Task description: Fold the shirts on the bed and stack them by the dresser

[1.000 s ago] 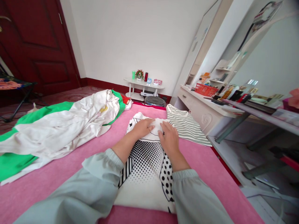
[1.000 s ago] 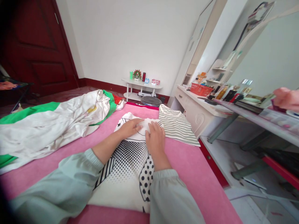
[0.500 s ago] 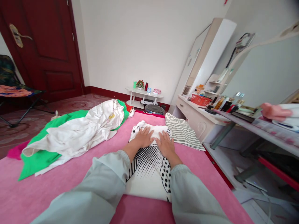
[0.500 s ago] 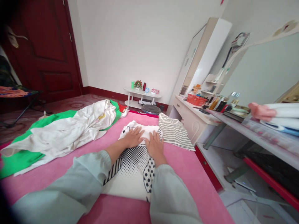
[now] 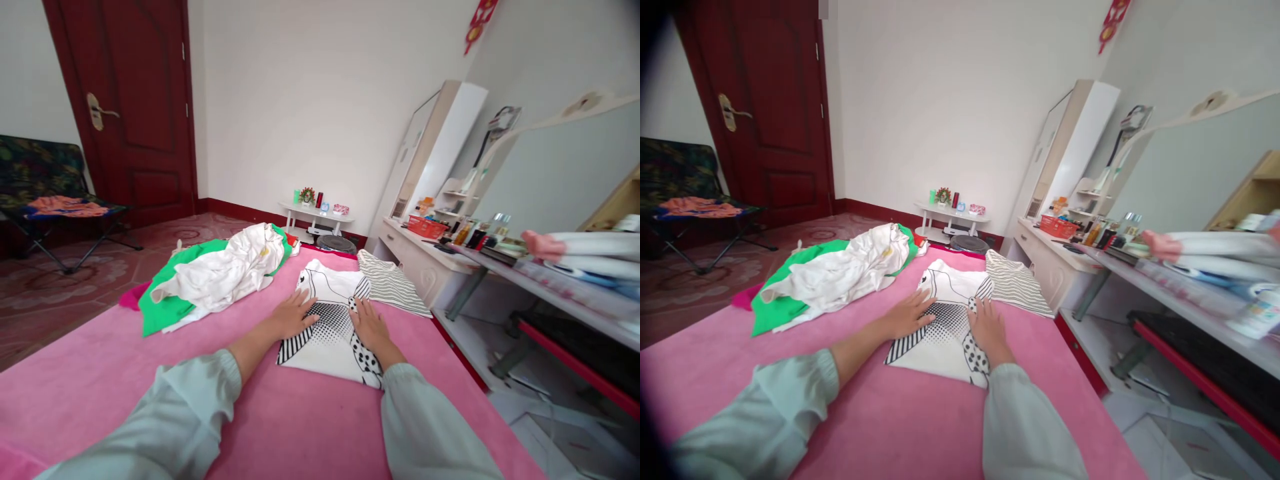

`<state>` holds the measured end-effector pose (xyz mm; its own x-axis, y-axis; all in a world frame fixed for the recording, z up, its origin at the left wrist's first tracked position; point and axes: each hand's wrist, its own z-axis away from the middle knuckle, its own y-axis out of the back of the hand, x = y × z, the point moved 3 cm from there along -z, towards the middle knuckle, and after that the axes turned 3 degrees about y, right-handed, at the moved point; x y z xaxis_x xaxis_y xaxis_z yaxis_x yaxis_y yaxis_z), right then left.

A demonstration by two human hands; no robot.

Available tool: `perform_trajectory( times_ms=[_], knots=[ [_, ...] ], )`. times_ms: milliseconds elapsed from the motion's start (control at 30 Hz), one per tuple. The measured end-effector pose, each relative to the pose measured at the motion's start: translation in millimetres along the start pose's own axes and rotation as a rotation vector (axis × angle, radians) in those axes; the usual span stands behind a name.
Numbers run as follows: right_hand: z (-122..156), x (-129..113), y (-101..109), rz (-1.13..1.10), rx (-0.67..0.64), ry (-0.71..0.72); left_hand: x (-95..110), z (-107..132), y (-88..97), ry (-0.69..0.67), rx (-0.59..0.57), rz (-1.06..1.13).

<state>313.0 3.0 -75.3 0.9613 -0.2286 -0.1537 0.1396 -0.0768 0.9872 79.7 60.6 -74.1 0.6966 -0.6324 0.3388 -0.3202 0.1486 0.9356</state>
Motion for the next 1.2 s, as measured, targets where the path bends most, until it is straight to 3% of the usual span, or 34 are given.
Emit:
perform_trajectory(
  times_ms=[167,267,367,567,700,867,967,1200],
  knots=[
    [29.3,-3.6,4.1,0.043,0.052,-0.024,-1.3,24.2,-0.8,0.040,0.067,-0.027],
    [42.4,-7.4,14.1,0.023,0.221,0.003,2.1,29.0,2.8,0.049,0.141,-0.016],
    [49.8,-10.5,23.5,-0.066,0.383,0.132,5.6,29.8,10.0,0.063,0.237,0.022],
    [46.5,-10.4,23.6,-0.181,0.366,0.296,6.8,31.3,24.2,0.213,0.405,0.056],
    [45.4,-10.0,26.1,-0.235,0.387,0.305,4.4,31.8,24.2,0.305,0.392,0.072],
    [59.2,-19.6,41.3,-0.381,0.444,0.436,4.4,30.4,26.1,0.257,0.383,0.151],
    [72.0,-32.5,48.5,-0.393,0.347,0.536,1.4,29.0,28.2,0.259,0.401,0.200],
    [98.9,-84.3,57.1,-0.119,0.089,0.605,-3.9,26.9,27.8,0.245,0.411,0.245]
  ],
)
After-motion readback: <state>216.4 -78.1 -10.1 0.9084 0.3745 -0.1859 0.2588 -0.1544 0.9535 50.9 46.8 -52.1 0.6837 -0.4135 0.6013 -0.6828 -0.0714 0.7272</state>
